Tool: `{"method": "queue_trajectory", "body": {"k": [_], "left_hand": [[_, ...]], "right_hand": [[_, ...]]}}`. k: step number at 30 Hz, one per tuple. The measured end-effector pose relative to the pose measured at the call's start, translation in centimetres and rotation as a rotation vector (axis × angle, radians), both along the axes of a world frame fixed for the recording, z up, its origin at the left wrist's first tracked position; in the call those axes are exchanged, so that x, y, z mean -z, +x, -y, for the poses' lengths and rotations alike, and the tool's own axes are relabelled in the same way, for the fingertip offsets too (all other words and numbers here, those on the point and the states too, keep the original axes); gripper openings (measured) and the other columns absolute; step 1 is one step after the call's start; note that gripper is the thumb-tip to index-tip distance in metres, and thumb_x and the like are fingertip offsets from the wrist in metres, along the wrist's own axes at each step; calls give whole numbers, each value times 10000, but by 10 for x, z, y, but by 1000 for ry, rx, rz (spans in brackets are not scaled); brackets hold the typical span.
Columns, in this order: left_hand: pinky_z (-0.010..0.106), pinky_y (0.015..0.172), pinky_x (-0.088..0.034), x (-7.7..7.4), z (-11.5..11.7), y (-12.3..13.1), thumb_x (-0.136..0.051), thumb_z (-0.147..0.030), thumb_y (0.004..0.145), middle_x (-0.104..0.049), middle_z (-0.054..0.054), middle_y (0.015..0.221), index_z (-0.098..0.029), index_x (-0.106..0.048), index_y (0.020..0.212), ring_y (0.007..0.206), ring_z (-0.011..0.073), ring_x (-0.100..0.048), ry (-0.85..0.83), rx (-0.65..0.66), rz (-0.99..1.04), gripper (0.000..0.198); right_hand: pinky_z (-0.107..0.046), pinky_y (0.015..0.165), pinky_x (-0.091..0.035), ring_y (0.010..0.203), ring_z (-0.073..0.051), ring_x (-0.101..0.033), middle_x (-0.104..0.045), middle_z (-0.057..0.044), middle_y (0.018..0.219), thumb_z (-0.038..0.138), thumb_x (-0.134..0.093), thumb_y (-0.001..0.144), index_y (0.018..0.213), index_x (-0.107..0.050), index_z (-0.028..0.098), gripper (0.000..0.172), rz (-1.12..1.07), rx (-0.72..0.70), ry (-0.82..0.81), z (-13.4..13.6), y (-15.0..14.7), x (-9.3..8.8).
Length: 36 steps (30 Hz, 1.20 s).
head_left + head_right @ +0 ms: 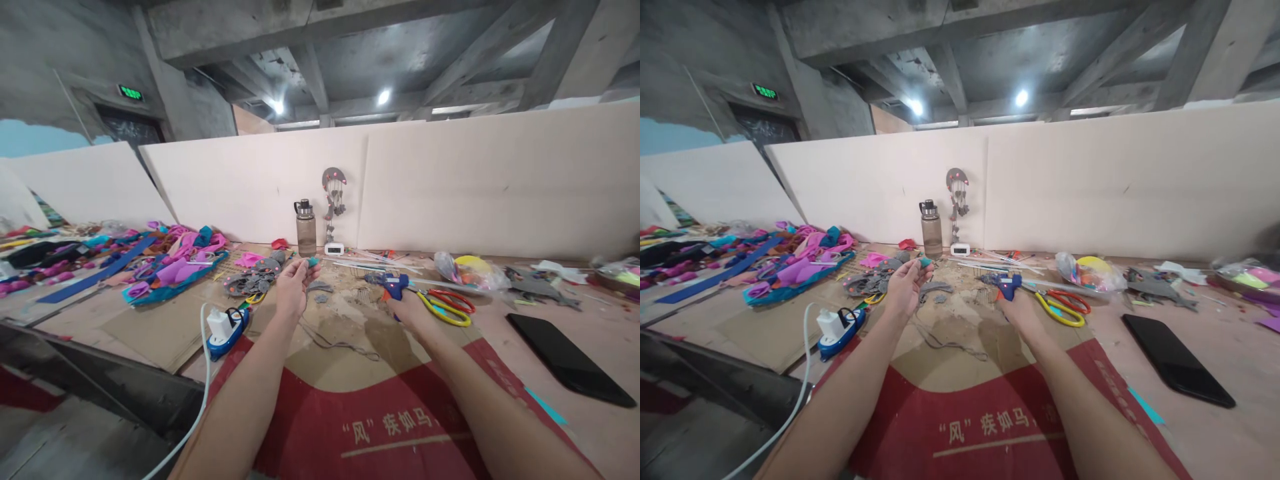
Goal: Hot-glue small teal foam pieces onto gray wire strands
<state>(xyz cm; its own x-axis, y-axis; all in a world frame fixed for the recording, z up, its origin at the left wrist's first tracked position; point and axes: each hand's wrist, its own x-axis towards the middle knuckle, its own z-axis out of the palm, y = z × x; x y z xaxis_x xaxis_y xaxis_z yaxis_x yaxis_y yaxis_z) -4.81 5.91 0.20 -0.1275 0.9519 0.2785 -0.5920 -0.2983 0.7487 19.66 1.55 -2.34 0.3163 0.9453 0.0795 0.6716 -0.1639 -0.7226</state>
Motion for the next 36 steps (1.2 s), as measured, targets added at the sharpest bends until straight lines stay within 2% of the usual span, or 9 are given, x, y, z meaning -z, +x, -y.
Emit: {"method": "queue_trajectory", "body": {"k": [5,8,11,14,17,20,27,31,36], "left_hand": [[169,434,-403,3,5,7,-733,-400,652,-652,21,746,-134,-615,835,588,122,-640,-48,-81,-189,343],[185,457,-411,5,5,12,-728,-399,648,-645,20,727,-130,-610,794,584,125,-634,-65,-74,-231,327],[207,509,-443,9,2,14,-741,-388,629,-654,27,739,-125,-618,791,598,127,-635,-89,-38,-228,332],[220,546,-466,12,-2,12,-754,-376,619,-657,27,738,-122,-624,807,602,121,-632,-131,9,-191,341],[205,554,-471,13,-4,9,-766,-342,612,-642,19,696,-115,-622,790,608,112,-629,-158,62,-121,322],[168,503,-437,13,-5,7,-764,-298,618,-616,10,646,-113,-604,747,605,102,-622,-182,102,-58,276],[146,411,-349,11,-2,10,-748,-290,620,-580,-3,594,-115,-588,707,505,70,-557,-189,143,-52,253],[158,434,-357,11,0,13,-766,-328,608,-575,-8,571,-112,-607,716,499,71,-552,-156,109,-128,289],[188,473,-392,8,7,18,-777,-354,599,-603,-5,616,-119,-629,734,518,87,-574,-117,45,-192,309]], "right_hand": [[-236,517,-398,542,-139,-555,-619,-15,603,300,-531,712,730,-559,165,139,-228,-114,190,25,-28,-17],[-245,544,-428,574,-135,-572,-653,-26,721,301,-572,687,797,-581,165,175,-384,-191,213,32,-45,-24],[-249,566,-474,605,-117,-574,-649,-34,853,259,-611,636,867,-571,169,251,-732,-221,224,26,-58,-36],[-243,575,-489,579,-94,-540,-614,-11,765,259,-634,626,813,-553,163,225,-912,-242,209,17,-69,-60],[-237,540,-472,553,-92,-523,-593,11,735,305,-603,704,859,-539,174,212,-724,-436,305,18,-78,-82],[-254,560,-474,561,-108,-533,-585,6,738,332,-537,789,936,-546,175,215,-415,-531,408,29,-81,-79],[-306,623,-474,646,-169,-570,-629,-66,831,349,-439,849,993,-562,147,277,-148,-415,416,35,-71,-28],[-319,684,-463,726,-197,-576,-639,-75,837,342,-445,853,957,-577,155,251,8,-396,467,33,-65,-22],[-328,736,-458,780,-208,-587,-652,-88,865,349,-417,869,953,-579,153,268,79,-399,470,35,-63,-22]]}}
